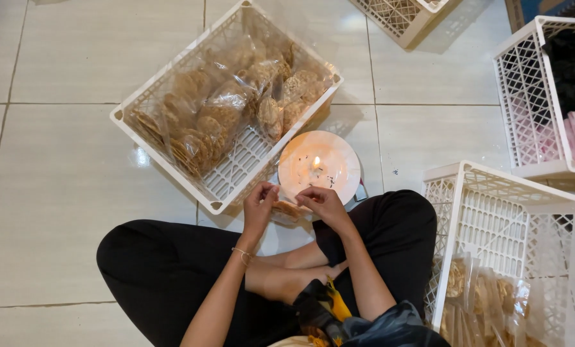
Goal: Sealing plastic bags of snacks using a candle flame while sitting on the floor.
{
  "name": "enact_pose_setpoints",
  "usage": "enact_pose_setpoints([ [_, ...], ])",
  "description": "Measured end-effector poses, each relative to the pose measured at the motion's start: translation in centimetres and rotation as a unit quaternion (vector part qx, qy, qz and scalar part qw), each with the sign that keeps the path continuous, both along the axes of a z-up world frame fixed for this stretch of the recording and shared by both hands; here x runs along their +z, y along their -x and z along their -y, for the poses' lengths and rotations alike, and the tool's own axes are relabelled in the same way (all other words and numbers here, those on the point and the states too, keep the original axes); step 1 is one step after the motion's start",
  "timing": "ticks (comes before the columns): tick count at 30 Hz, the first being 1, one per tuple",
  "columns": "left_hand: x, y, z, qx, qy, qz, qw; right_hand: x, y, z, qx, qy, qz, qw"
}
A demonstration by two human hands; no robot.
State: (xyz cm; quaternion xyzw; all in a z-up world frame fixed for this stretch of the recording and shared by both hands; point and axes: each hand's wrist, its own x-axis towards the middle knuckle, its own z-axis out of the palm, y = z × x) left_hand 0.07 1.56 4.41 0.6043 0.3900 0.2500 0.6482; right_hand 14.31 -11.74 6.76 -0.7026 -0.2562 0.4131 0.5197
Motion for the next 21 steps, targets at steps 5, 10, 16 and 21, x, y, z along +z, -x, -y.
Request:
enact_pose_setpoints([
  [5, 0.0, -0.2, 0.4, -0.014, -0.009, 0.003, 1.000, -0.7, -0.1, 0.4, 0.016, -0.009, -0.002, 1.000],
  [10, 0.1, 0.0, 0.3, -0.040, -0.022, 0.000, 0.999, -2.1, -0.6, 0.3, 0.018, -0.026, 0.055, 0.998],
  [16, 0.1, 0.2, 0.1, -0.034, -0.021, 0.003, 0.999, 0.3, 0.4, 0.3, 0.027, -0.023, -0.010, 0.999],
  [21, -0.2, 0.0, 0.7, -0.061, -0.036, -0.005, 0.997, -1.8, -0.1, 0.3, 0.018, -0.015, -0.013, 1.000],
])
